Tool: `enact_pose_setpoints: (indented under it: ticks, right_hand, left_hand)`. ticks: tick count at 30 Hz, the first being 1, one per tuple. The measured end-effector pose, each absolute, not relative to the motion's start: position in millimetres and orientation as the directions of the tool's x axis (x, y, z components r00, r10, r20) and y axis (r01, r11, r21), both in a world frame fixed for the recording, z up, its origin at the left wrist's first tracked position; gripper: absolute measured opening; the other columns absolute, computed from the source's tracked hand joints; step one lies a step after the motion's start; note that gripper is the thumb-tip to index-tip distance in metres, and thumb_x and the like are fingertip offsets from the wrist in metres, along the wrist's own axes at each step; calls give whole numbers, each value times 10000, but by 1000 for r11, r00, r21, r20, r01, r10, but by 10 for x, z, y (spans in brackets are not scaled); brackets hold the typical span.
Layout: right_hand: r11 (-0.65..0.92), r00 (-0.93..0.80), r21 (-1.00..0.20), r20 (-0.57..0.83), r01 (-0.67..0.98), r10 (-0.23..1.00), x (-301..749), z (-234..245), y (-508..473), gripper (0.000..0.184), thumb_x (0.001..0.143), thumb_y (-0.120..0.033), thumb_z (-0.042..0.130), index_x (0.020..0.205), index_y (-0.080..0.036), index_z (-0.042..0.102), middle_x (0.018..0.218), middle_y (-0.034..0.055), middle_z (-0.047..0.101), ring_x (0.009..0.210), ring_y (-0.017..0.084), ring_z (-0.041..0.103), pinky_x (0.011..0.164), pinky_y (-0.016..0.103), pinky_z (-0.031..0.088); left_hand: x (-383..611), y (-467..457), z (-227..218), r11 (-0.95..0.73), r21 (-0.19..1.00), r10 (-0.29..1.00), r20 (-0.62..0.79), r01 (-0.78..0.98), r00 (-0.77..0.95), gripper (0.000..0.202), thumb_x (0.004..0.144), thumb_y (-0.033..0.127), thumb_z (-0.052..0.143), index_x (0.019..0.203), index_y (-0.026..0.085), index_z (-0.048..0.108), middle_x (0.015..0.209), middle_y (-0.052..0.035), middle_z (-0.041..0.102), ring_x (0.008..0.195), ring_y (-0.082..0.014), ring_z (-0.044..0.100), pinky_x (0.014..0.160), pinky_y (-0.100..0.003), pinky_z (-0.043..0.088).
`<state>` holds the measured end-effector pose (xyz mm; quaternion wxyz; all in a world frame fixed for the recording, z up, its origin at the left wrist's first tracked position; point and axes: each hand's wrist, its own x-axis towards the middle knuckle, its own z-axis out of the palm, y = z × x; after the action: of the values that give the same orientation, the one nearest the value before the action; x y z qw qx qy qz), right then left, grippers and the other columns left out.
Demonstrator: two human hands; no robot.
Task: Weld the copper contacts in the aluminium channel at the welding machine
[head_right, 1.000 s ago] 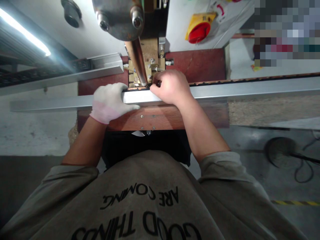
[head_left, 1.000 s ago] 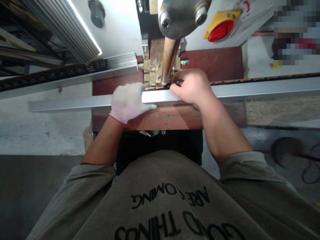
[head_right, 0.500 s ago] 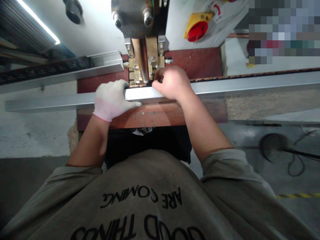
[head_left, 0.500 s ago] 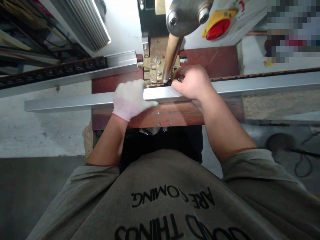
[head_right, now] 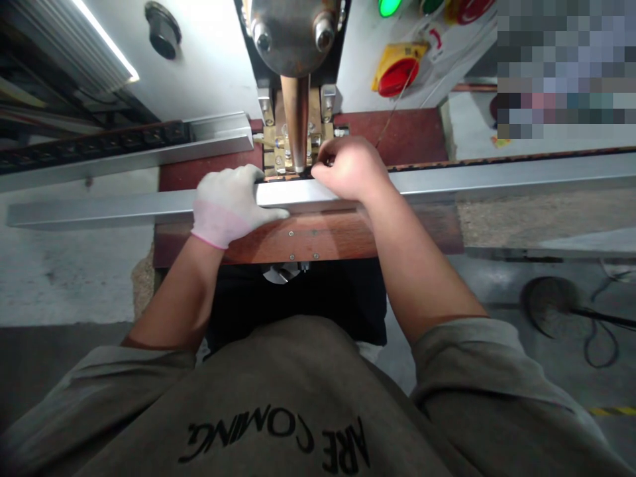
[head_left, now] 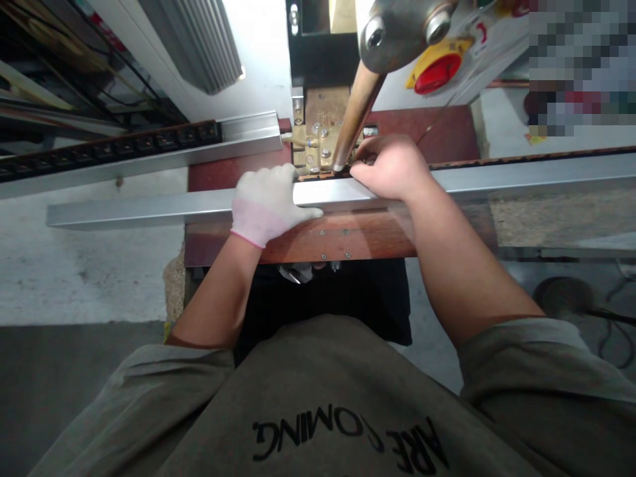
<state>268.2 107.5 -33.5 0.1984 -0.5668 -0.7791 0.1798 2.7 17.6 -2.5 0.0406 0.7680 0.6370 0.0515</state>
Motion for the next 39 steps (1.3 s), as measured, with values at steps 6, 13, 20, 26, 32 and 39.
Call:
enact_pose_setpoints:
  ticks: [6,13,20,26,32,39]
  right_hand:
    - [297,-268,-513,133,805,954,2672,-325,1086,97,914,-339,758,897,-316,851,995,110,922,935,370,851,817,513,664]
    - [326,-275,-529,176,783,945,2684,-375,1174,134,925,-425,732,848,-337,797,916,87,893,856,349,802,747,499,643]
    - [369,-320,-461,184,807,929,2667,-352,1151,112,936,-384,721,860,-316,766,934,107,880,878,337,786,755,485,608]
    - [369,-316,-484,190,793,929,2690,-353,1134,127,942,-402,708,876,-319,778,918,102,877,843,330,767,724,479,603]
    - [279,-266,-552,105,786,958,2703,-199,1039,152,918,-336,703,769,-331,672,830,71,819,806,316,759,725,467,593]
    - [234,-234,-654,89,720,968,2719,-171,907,108,828,-329,731,740,-346,671,749,44,772,734,311,717,686,471,560]
  left_hand:
    - [23,163,-29,-171,97,985,27,981,169,761,887,932,849,1277,279,833,1177,-137,904,1083,-406,839,958,-543,593]
    - [8,156,-94,-156,95,985,90,983,148,736,827,862,936,1291,299,839,1148,-111,902,1092,-400,837,981,-518,589]
    - [27,172,-78,-131,57,990,60,990,127,838,801,885,920,1362,268,833,1235,-144,907,1146,-450,845,990,-536,608]
    - [27,133,-84,-123,92,990,86,988,115,765,819,833,949,1361,306,833,1226,-118,908,1193,-443,842,1045,-545,604]
    - [60,143,-23,-126,94,992,10,988,126,777,821,855,945,1299,251,841,1202,-171,911,1097,-448,850,946,-556,595]
    - [26,168,38,-200,107,977,-53,974,206,837,883,898,886,1336,196,841,1219,-193,909,1097,-457,868,903,-558,609]
